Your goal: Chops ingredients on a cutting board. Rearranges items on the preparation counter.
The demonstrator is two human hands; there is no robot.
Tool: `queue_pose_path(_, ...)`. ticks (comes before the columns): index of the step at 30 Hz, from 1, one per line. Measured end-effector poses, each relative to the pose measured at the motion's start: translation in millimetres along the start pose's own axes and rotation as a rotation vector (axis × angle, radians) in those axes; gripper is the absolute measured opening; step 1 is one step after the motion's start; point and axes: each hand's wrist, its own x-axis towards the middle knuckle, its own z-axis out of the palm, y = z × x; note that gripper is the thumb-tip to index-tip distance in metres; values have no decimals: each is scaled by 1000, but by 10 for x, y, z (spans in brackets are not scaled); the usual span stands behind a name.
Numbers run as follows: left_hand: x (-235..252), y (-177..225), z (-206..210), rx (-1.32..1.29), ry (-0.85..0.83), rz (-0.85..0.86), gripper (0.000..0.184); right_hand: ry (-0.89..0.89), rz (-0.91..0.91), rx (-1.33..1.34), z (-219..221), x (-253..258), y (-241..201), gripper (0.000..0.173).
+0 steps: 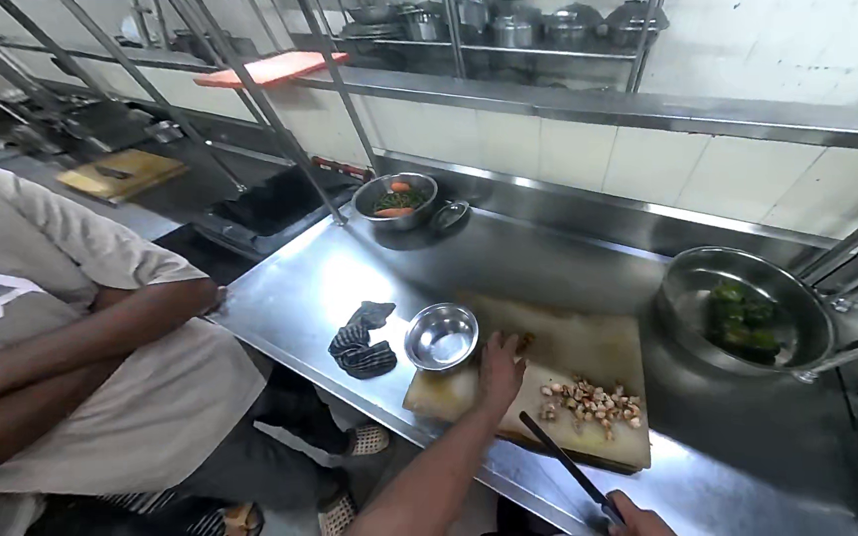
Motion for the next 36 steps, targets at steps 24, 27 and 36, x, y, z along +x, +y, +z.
queue_pose_path(24, -832, -221, 250, -144, -13, 349, 13, 49, 129, -41, -78, 63, -137, 36)
queue_pose_path(27, -828, -188, 196, -118, -42, 336, 14, 13, 112, -100, -158, 224, -351, 38)
queue_pose_path(36, -891, -220, 263, -61, 116, 386, 11, 41, 186, -234, -58, 302, -338, 34)
